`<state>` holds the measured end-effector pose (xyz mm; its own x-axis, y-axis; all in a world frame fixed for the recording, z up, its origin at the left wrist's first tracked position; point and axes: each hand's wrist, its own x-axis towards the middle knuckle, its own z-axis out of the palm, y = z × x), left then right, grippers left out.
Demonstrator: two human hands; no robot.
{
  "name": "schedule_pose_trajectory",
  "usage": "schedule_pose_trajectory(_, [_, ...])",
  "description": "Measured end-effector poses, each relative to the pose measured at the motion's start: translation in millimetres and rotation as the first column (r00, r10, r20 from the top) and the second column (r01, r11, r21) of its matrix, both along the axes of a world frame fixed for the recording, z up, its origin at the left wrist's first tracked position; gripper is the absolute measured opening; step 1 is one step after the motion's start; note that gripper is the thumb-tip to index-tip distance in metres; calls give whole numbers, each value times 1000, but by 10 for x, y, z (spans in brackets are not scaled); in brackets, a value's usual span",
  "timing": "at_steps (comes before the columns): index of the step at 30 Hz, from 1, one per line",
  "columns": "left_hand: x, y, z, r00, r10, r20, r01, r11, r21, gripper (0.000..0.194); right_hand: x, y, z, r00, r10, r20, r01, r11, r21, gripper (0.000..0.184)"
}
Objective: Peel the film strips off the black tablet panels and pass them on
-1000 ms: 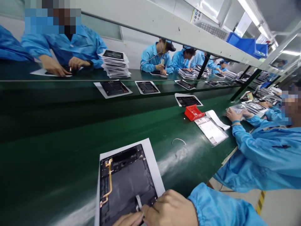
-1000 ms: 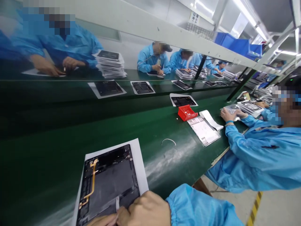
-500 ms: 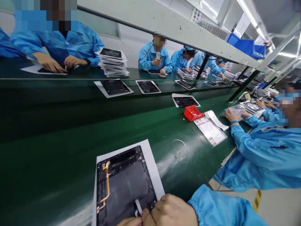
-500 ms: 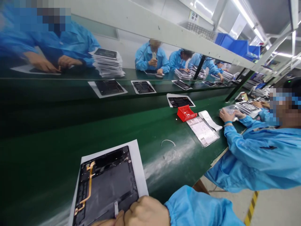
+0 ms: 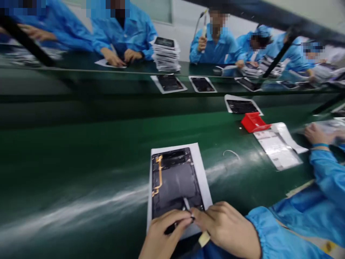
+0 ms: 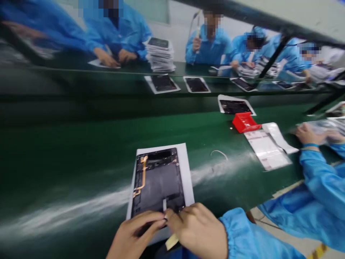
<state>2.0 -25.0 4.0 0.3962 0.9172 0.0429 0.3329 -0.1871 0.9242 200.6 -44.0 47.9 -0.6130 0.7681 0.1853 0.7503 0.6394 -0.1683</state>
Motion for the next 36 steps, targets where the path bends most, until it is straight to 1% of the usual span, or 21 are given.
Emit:
schedule_pose_trajectory(3, [50,-12,55,999,-18,42,16,999,51,13,61,-12,6,998,61,31,-60,998,-35,33])
schedule_pose_trajectory(5, [79,-20,82,997,-35,63,29,995,92,15,80,-20,12,997,71,30,-69,997,-44,35])
schedule_pose_trajectory(7, [94,-22,103,996,-57,69,51,994,93,16,90,-20,30,998,65,12,-64,996,-64,34])
schedule_pose_trajectory(10, [92,-11,126,995,-82,62,80,996,42,16,95,0,57,999,54,-1,-54,992,-114,27])
schedule_pose_trajectory(14, [71,-19,148,992,-120,30,120,993,1,18,89,16,48,998,43,41,-32,972,-233,10])
schedule_pose_trajectory(16, [66,-41,150,990,-141,16,141,990,18,19,79,8,34,998,24,61,-7,964,-265,6])
schedule_pose_trajectory(19, [67,-73,142,986,-168,-15,169,983,66,21,75,5,26,997,7,76,14,961,-276,6])
schedule_pose_trajectory(22, [53,-91,148,988,-145,-49,150,983,103,21,109,40,33,999,-11,48,26,942,-334,6])
schedule_pose_trajectory(24, [22,-102,163,993,-106,-54,110,991,71,18,147,69,29,999,-44,-20,33,918,-394,12])
schedule_pose_trajectory(25, [1,-109,171,995,-86,-57,88,996,30,17,163,76,21,995,-68,-67,34,909,-415,16])
schedule_pose_trajectory(27, [-39,-128,182,996,-68,-63,64,996,-70,15,175,62,-3,979,-121,-166,39,902,-430,23])
schedule_pose_trajectory(29, [-62,-146,184,996,-67,-57,60,991,-121,14,155,16,-29,961,-143,-237,27,900,-435,26])
schedule_pose_trajectory(32, [-49,-158,177,997,-71,-20,69,993,-92,14,103,-63,-43,963,-128,-236,7,890,-457,21])
schedule_pose_trajectory(36, [-8,-139,176,994,-113,4,113,993,19,16,91,-102,-23,985,-114,-128,32,857,-515,20])
